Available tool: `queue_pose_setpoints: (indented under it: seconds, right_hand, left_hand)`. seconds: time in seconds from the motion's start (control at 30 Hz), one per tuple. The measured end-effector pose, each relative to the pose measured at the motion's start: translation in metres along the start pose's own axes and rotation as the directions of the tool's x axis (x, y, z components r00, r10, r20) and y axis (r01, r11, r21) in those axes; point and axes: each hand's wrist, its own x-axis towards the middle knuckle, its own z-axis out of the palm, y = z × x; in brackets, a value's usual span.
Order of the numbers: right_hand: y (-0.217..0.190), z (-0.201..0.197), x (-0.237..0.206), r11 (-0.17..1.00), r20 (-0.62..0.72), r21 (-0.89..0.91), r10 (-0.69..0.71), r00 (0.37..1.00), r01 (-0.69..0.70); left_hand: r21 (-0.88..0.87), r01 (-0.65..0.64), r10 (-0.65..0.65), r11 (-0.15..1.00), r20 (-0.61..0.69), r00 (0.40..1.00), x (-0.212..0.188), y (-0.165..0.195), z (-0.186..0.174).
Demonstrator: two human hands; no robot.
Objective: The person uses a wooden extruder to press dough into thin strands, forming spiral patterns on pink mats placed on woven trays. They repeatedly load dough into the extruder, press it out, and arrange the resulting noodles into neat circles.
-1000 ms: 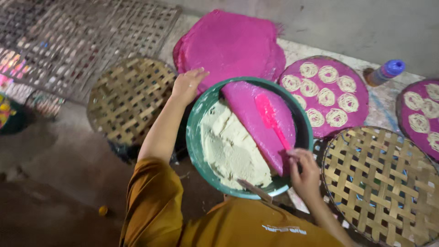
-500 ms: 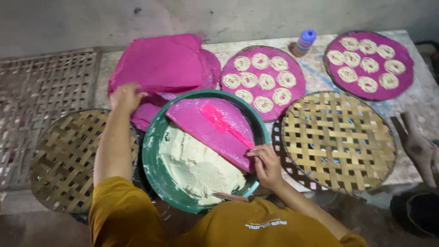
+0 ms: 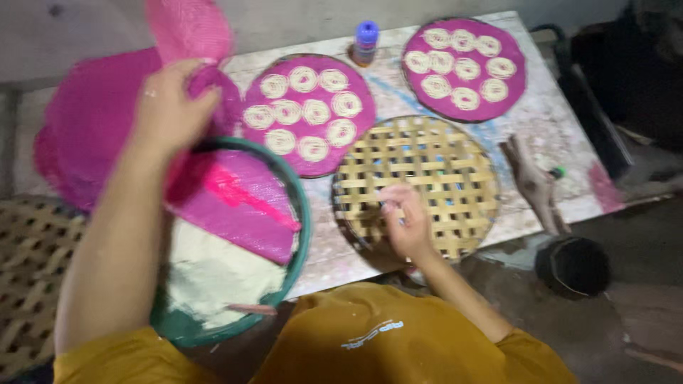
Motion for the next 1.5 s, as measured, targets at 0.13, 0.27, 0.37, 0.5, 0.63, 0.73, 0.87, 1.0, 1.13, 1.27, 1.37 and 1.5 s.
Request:
queue_pose_setpoints:
  seconds: [0.13, 0.27, 0.37, 0.5, 0.63, 0.73, 0.87, 1.0, 1.13, 1.27, 1.37, 1.5]
  right_hand:
    - [0.091, -0.171, 0.004, 0.914, -0.238, -0.349, 0.125, 0.963, -0.205]
    - [0.187, -0.322, -0.025, 0.702, -0.286, -0.62, 0.212, 0.934, -0.349]
    - [0.247, -0.396, -0.055, 0.537, -0.286, -0.725, 0.336, 0.897, -0.432]
    - [0.29, -0.449, -0.078, 0.459, -0.265, -0.734, 0.484, 0.834, -0.5]
    - [0.306, -0.464, -0.084, 0.403, -0.205, -0.783, 0.552, 0.808, -0.473]
    - [0.304, -0.462, -0.081, 0.41, -0.157, -0.738, 0.668, 0.728, -0.536]
    - [0.302, -0.455, -0.074, 0.395, -0.101, -0.735, 0.741, 0.664, -0.552]
    - [0.301, -0.449, -0.074, 0.41, -0.16, -0.751, 0.647, 0.746, -0.517]
    - [0.298, -0.449, -0.081, 0.48, -0.305, -0.64, 0.558, 0.772, -0.6]
    - [0.294, -0.457, -0.091, 0.669, -0.395, -0.496, 0.393, 0.83, -0.553]
    - [0.289, -0.457, -0.097, 0.718, -0.442, -0.459, 0.327, 0.836, -0.523]
    - [0.271, -0.445, -0.099, 0.787, -0.416, -0.399, 0.301, 0.858, -0.47]
  left_hand:
    - [-0.08, -0.303, 0.307, 0.95, 0.051, 0.95, -0.003, 0.17, 0.118]
    - [-0.072, -0.429, 0.435, 0.901, 0.16, 0.886, -0.01, 0.298, 0.243]
    - [-0.164, -0.43, 0.46, 0.888, 0.278, 0.843, -0.035, 0.354, 0.324]
    - [-0.169, -0.389, 0.424, 0.906, 0.362, 0.83, -0.079, 0.388, 0.392]
    - [-0.279, -0.262, 0.362, 0.924, 0.416, 0.834, -0.115, 0.39, 0.4]
    - [-0.401, -0.047, 0.209, 0.915, 0.372, 0.904, -0.141, 0.378, 0.387]
    - [-0.353, 0.346, -0.443, 0.869, -0.247, 0.862, -0.179, 0.353, 0.383]
    - [-0.84, 0.516, -0.896, -0.168, 0.348, 0.275, -0.202, 0.328, 0.406]
    - [-0.783, 0.38, -0.598, -0.493, 0.621, 0.506, -0.209, 0.325, 0.44]
    - [-0.821, 0.411, -0.57, -0.397, 0.571, 0.59, -0.197, 0.32, 0.463]
    - [-0.793, 0.443, -0.479, -0.417, 0.606, 0.634, -0.184, 0.308, 0.472]
    - [-0.748, 0.499, -0.377, -0.437, 0.656, 0.654, -0.173, 0.298, 0.468]
